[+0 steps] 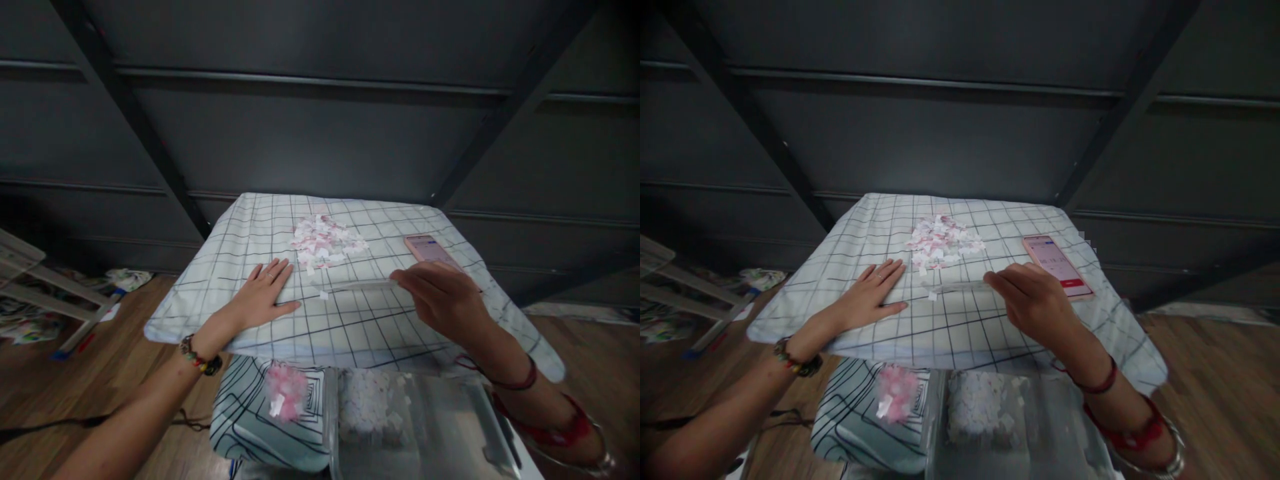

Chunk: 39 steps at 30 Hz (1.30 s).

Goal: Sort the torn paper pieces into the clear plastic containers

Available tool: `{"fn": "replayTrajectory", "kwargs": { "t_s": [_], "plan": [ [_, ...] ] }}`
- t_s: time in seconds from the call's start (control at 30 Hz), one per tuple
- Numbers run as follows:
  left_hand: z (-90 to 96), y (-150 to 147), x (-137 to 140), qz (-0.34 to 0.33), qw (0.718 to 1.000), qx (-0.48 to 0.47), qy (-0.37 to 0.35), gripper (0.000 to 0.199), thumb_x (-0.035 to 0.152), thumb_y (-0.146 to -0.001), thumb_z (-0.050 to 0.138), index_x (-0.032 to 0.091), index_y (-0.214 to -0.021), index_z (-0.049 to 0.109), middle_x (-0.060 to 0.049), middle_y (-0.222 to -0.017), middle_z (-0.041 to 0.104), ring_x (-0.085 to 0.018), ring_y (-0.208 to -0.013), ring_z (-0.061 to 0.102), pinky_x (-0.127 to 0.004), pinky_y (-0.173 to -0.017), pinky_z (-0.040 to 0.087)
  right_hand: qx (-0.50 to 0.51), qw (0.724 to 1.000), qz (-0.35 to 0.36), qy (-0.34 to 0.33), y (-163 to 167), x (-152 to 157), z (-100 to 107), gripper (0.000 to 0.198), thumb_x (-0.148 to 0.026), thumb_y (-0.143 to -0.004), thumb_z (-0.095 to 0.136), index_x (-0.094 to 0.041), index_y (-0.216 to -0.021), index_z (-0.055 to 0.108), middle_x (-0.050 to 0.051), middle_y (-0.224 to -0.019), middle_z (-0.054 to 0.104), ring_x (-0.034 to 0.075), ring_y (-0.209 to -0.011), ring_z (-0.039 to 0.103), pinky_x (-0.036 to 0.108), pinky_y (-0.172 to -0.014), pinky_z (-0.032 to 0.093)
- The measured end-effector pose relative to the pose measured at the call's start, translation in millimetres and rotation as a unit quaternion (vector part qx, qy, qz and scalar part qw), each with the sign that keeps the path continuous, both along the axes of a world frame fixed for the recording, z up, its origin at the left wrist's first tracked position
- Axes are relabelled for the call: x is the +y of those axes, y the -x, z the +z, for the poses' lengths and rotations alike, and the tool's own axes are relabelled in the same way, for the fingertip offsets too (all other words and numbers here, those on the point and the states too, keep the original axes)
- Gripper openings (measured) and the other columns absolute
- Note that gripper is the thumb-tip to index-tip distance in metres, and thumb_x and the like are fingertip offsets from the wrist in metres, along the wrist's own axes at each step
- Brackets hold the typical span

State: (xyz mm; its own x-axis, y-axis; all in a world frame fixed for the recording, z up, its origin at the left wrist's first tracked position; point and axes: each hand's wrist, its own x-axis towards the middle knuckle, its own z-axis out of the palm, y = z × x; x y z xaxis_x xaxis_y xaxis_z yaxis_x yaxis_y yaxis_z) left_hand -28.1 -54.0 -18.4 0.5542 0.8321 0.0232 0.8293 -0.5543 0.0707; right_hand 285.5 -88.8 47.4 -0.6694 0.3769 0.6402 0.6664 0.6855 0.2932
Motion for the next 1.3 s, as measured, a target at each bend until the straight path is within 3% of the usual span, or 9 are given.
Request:
{"fn": "replayTrajectory", "kwargs": {
  "t_s": [0.23,0.47,0.7,0.83,1.03,1.3],
  "plan": [
    [1.0,-1,0,0.010,1.000,0.011,-0.004,0.078,0.065,-0.086,0.027,0.008,-0.139,0.022,-0.017,-0.146,0.023,-0.031,-0.134,0.017,-0.049,-0.106,0.016,-0.008,0.999,0.028,0.043,-3,2,0,0.029,0.002,-0.076,0.039,-0.017,-0.091,0.057,0.001,-0.072,0.063,0.012,-0.064,0.053,0.026,-0.057,0.041],
    [0.3,-1,0,0.003,1.000,0.009,-0.013,0.079,0.067,-0.085,0.024,0.008,-0.139,0.025,-0.017,-0.145,0.026,-0.031,-0.134,0.018,-0.049,-0.106,0.016,0.011,0.997,-0.039,0.064,-12,-6,1,0.023,-0.003,-0.079,0.042,-0.015,-0.088,0.059,0.002,-0.067,0.061,0.013,-0.061,0.051,0.027,-0.055,0.041],
    [2.6,-1,0,0.004,1.000,-0.015,-0.008,0.073,0.061,-0.085,0.034,0.011,-0.137,0.027,-0.017,-0.145,0.026,-0.032,-0.134,0.017,-0.052,-0.106,0.016,0.001,0.991,0.026,0.129,-26,-24,3,0.030,0.001,-0.077,0.041,-0.019,-0.094,0.056,0.001,-0.077,0.062,0.012,-0.071,0.057,0.028,-0.066,0.047],
    [7.7,-6,-6,-0.052,0.998,-0.029,-0.023,0.065,0.055,-0.086,0.039,0.015,-0.136,0.031,-0.015,-0.146,0.024,-0.032,-0.135,0.011,-0.054,-0.106,0.007,0.004,0.990,0.029,0.140,-43,-33,9,0.031,0.002,-0.077,0.039,-0.020,-0.091,0.055,0.002,-0.078,0.063,0.012,-0.074,0.059,0.028,-0.066,0.048],
    [13.9,-31,-24,-0.135,0.989,-0.048,0.048,0.081,0.061,-0.083,0.041,0.013,-0.141,0.012,-0.017,-0.149,0.012,-0.032,-0.136,0.004,-0.049,-0.108,0.013,0.017,0.990,0.021,0.139,-41,-35,8,0.029,0.000,-0.079,0.040,-0.019,-0.091,0.059,0.002,-0.079,0.065,0.013,-0.074,0.059,0.030,-0.068,0.050],
    [10.9,-37,-33,-0.137,0.989,-0.028,0.047,0.082,0.060,-0.085,0.040,0.016,-0.142,0.001,-0.016,-0.149,0.009,-0.032,-0.135,0.006,-0.047,-0.108,0.016,0.009,0.985,0.029,0.168,-49,-60,25,0.026,-0.007,-0.085,0.038,-0.022,-0.084,0.059,0.001,-0.073,0.064,0.012,-0.070,0.060,0.028,-0.063,0.051]
  ]
}}
